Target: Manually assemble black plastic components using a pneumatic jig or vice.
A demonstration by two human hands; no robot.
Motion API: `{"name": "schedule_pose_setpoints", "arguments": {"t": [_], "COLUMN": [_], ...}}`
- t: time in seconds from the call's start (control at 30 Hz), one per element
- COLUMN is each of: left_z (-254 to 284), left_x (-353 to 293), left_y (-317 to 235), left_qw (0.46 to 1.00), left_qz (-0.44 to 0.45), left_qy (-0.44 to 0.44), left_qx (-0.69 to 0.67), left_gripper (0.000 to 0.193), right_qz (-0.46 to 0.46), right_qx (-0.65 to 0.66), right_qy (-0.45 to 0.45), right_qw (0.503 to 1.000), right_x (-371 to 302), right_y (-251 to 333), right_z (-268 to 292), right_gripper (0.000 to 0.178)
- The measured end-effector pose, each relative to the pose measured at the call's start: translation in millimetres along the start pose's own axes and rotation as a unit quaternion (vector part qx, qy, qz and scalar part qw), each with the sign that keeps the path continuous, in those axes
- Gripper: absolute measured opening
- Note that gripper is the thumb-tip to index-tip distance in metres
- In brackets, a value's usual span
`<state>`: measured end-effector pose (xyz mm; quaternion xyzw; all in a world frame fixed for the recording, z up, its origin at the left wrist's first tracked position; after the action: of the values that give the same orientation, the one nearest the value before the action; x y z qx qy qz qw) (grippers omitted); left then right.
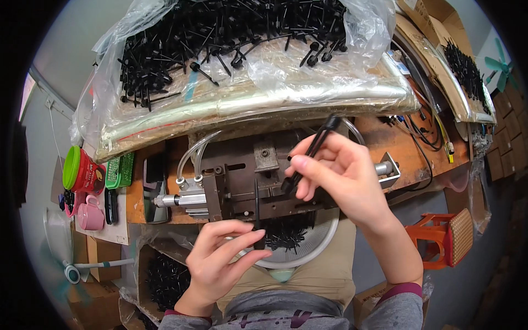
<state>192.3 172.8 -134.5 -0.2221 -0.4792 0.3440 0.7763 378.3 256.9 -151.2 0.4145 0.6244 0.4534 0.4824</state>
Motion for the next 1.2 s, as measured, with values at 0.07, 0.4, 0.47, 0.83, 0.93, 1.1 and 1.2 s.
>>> {"name": "schedule_pose_setpoints", "arguments": {"t": [0.07, 0.4, 0.47, 0.83, 0.93, 1.1, 1.2], "left_z": [-18, -51, -53, -26, -20, -25, -12], "left_x": [-10, 0, 0, 5, 0, 1, -10], "left_y": [13, 20, 19, -7, -19, -5, 10], "left_qw": [0.999, 0.965, 0.960, 0.995, 0.990, 0.990, 0.988], "left_qz": [-0.002, -0.103, -0.091, -0.099, -0.124, -0.116, -0.123], "left_qy": [0.026, 0.091, 0.110, 0.011, 0.046, 0.031, -0.019], "left_qx": [0.026, 0.222, 0.239, 0.004, 0.037, 0.075, 0.097], "left_gripper": [0.036, 0.028, 0.028, 0.043, 0.046, 0.044, 0.028], "right_qz": [0.026, 0.050, 0.025, -0.085, -0.101, -0.055, 0.062], "right_qx": [-0.001, -0.005, 0.001, 0.045, 0.070, 0.070, -0.030], "right_qy": [-0.021, -0.053, -0.049, 0.023, 0.047, 0.017, -0.066], "right_qw": [0.999, 0.997, 0.998, 0.995, 0.991, 0.996, 0.995], "right_x": [-6, -32, -31, -34, -33, -35, -41], "right_y": [0, 0, -5, -32, -34, -35, -16], "right_z": [9, 8, 7, -11, -16, -19, -9], "right_gripper": [0.018, 0.015, 0.013, 0.012, 0.013, 0.011, 0.015]}}
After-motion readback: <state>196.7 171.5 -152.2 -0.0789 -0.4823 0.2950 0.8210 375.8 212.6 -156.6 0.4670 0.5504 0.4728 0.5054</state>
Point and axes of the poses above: each hand's wrist, its own x-axis towards the middle knuckle, its own z-axis out of the back of the hand, y = z × x, the point moved 9 cm from there along x, towards the middle knuckle, and after that the axes turned 10 degrees about -z, right-handed, at the moved point
